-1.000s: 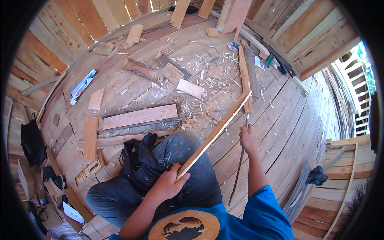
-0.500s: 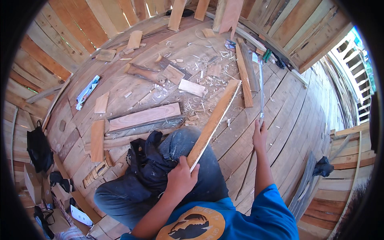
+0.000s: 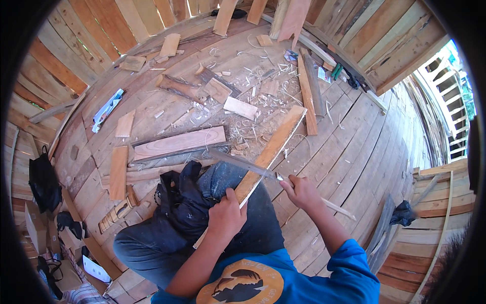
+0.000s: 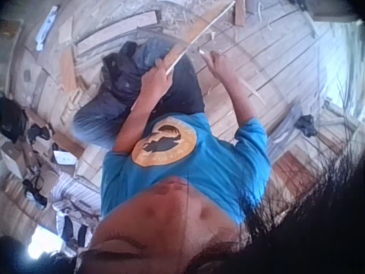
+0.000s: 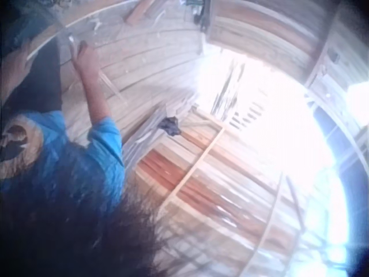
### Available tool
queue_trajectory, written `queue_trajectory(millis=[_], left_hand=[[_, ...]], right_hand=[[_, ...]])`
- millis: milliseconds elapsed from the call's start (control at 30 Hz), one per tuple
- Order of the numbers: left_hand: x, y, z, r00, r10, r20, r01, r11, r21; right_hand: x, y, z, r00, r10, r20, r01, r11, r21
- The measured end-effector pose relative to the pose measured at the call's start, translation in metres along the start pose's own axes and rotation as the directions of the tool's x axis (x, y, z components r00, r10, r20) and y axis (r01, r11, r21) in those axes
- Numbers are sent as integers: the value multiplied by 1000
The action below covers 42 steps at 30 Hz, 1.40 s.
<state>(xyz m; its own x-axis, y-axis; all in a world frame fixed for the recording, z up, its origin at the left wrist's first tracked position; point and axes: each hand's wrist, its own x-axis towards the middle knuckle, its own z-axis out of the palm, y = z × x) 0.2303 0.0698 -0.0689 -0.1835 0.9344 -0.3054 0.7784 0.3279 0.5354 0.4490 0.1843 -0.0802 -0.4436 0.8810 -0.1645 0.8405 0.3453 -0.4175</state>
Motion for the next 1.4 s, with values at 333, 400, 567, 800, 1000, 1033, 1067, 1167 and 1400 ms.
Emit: queue_trajectory(millis=[333, 400, 567, 800, 1000, 1033, 1067, 1167, 1400], left_hand=[[1, 4, 5, 1000, -26, 2, 26, 997, -72], [1, 5, 5, 999, -31, 9, 31, 997, -71], [1, 2, 5, 1000, -22, -13, 21, 998, -65], [4, 1, 2, 999, -37, 5, 37, 996, -83], [1, 0, 7, 999, -11, -41, 9, 999, -39], [2, 1, 10, 999, -9, -49, 8, 1000, -17], [3, 3, 13, 999, -6, -54, 6, 1000, 2], [5, -2, 12, 999, -36, -36, 33, 996, -87], [5, 1, 4, 1000, -29, -3, 29, 995, -100]], right_hand=[[40, 43, 1, 988, -113, -104, 82, 962, -260], [42, 47, 1, 988, -105, -110, 65, 946, -318], [46, 48, 2, 988, -102, -115, 61, 946, -318], [23, 18, 12, 999, -51, -8, 48, 971, -234], [36, 44, 5, 995, 2, -96, -32, 948, -317], [37, 47, 0, 995, -24, -94, -10, 940, -340], [36, 45, -5, 995, -46, -90, 10, 931, -365], [33, 21, 2, 996, -7, -85, -18, 955, -295], [54, 42, -14, 988, -108, -110, 59, 924, -379]])
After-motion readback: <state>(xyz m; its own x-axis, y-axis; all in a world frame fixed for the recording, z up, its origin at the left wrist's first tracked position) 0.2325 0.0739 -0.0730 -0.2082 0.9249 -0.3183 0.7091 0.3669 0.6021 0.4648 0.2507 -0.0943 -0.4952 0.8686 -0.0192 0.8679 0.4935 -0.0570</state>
